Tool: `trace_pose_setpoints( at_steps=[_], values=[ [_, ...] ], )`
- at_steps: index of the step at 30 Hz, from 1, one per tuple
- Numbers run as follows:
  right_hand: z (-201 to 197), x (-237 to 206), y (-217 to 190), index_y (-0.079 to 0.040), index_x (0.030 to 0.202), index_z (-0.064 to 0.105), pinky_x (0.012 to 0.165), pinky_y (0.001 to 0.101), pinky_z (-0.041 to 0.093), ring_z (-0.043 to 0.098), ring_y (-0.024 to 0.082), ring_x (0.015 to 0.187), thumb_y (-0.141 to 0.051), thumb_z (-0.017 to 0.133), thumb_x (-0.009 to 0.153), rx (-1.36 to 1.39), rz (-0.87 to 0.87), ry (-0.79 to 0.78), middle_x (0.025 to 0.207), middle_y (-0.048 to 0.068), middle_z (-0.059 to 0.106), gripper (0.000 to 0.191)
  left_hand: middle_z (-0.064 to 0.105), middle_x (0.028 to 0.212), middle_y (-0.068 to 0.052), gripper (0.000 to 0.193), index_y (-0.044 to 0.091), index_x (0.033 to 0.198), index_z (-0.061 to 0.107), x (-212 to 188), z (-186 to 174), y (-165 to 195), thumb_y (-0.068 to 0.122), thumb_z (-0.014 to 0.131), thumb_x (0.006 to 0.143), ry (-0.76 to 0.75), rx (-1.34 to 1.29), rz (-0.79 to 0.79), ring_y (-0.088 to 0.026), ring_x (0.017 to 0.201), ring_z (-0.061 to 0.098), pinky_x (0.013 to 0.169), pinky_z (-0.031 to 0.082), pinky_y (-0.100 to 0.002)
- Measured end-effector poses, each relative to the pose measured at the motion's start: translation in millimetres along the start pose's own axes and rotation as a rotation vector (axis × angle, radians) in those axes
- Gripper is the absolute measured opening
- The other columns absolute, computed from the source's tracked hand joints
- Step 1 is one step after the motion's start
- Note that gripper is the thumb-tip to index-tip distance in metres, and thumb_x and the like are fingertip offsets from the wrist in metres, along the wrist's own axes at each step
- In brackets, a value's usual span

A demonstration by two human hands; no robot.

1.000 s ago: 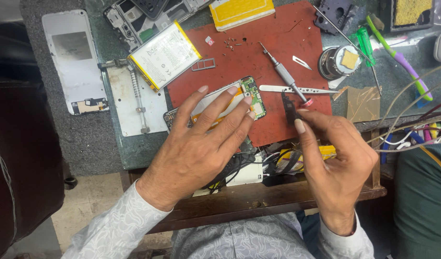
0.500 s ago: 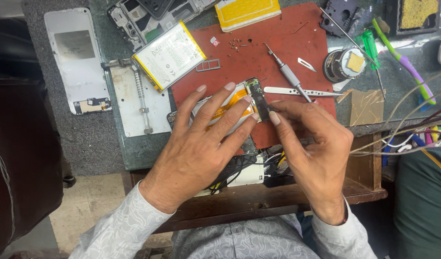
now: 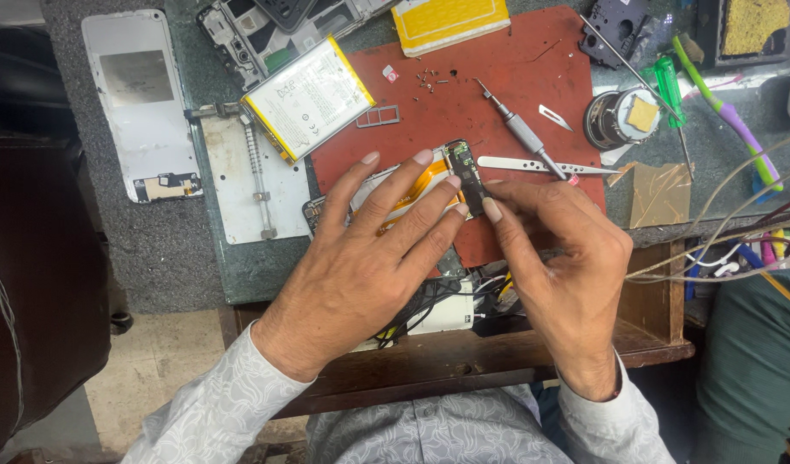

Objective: The person disassembles a smartphone at a repair workbench, using a screwdriver to remove screws and prying the battery out of the phone body. They handle the battery, motherboard and small components, connect a cable to the board, and later hold a second phone over the opened device, appearing to test it with its camera.

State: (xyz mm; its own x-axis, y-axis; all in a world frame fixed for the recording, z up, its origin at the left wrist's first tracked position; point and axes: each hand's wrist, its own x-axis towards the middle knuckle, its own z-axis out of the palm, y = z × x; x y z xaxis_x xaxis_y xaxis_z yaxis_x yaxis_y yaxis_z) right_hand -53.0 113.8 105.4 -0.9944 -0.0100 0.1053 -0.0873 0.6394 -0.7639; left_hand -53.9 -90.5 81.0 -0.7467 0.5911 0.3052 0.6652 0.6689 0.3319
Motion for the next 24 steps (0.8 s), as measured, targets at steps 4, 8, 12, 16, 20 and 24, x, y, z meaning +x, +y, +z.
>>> trace_pose_setpoints(
  at_steps=[4, 8, 12, 16, 20, 24],
  values=[
    [0.5, 0.4, -0.6, 0.000, 0.110, 0.075, 0.068, 0.0245, 0.054, 0.069, 0.011, 0.077, -0.003, 0.076, 0.097, -0.022, -0.007, 0.006, 0.095, 0.007, 0.073, 0.014, 0.055, 0.151, -0.008, 0.031, 0.007, 0.127, 0.068, 3.2, -1.3, -0.4, 0.018, 0.065, 0.098, -0.001, 0.030, 0.021, -0.029, 0.149, 0.040, 0.123, 0.031, -0.056],
    [-0.9, -1.2, -0.5, 0.000, 0.109, 0.074, 0.069, 0.0235, 0.053, 0.068, 0.010, 0.078, -0.002, 0.074, 0.097, 0.018, 0.004, 0.008, 0.098, 0.006, 0.073, 0.013, 0.055, 0.150, -0.009, 0.035, 0.004, 0.132, 0.066, 5.2, -3.3, -1.5, 0.016, 0.065, 0.099, 0.031, -0.012, 0.011, -0.029, 0.148, 0.041, 0.122, 0.033, -0.055],
    [-6.5, -8.7, 0.0, 0.000, 0.110, 0.075, 0.069, 0.0234, 0.048, 0.062, 0.010, 0.077, -0.001, 0.073, 0.099, 0.024, 0.047, 0.026, 0.093, 0.006, 0.070, 0.011, 0.055, 0.148, -0.011, 0.043, -0.001, 0.140, 0.064, 9.6, -2.5, -6.5, 0.009, 0.064, 0.098, 0.077, -0.064, -0.080, -0.031, 0.145, 0.044, 0.122, 0.037, -0.052],
    [-9.2, -16.1, 4.3, 0.000, 0.115, 0.072, 0.079, 0.0234, 0.052, 0.065, 0.008, 0.084, 0.000, 0.071, 0.103, 0.012, -0.007, 0.078, 0.096, 0.006, 0.069, 0.012, 0.056, 0.144, -0.010, 0.045, 0.002, 0.137, 0.065, 16.3, -1.0, -13.2, 0.008, 0.065, 0.093, 0.086, -0.011, -0.080, -0.033, 0.140, 0.046, 0.119, 0.039, -0.051],
    [-15.0, -22.6, 10.0, 0.000, 0.117, 0.072, 0.076, 0.0236, 0.050, 0.063, 0.009, 0.084, 0.000, 0.070, 0.104, 0.001, 0.038, 0.125, 0.099, 0.006, 0.067, 0.013, 0.055, 0.143, -0.009, 0.039, 0.006, 0.135, 0.066, 19.6, 0.4, -10.5, 0.011, 0.066, 0.096, 0.069, 0.010, -0.056, -0.033, 0.140, 0.045, 0.121, 0.037, -0.052],
    [-17.7, -21.2, 11.0, -0.003, 0.118, 0.073, 0.074, 0.0248, 0.049, 0.063, 0.012, 0.081, 0.001, 0.073, 0.102, -0.104, 0.016, 0.116, 0.097, 0.007, 0.067, 0.016, 0.056, 0.141, -0.009, 0.040, 0.009, 0.137, 0.067, 17.9, -0.4, -11.3, 0.011, 0.066, 0.096, 0.051, 0.030, -0.060, -0.033, 0.140, 0.045, 0.121, 0.036, -0.053]
  ],
)
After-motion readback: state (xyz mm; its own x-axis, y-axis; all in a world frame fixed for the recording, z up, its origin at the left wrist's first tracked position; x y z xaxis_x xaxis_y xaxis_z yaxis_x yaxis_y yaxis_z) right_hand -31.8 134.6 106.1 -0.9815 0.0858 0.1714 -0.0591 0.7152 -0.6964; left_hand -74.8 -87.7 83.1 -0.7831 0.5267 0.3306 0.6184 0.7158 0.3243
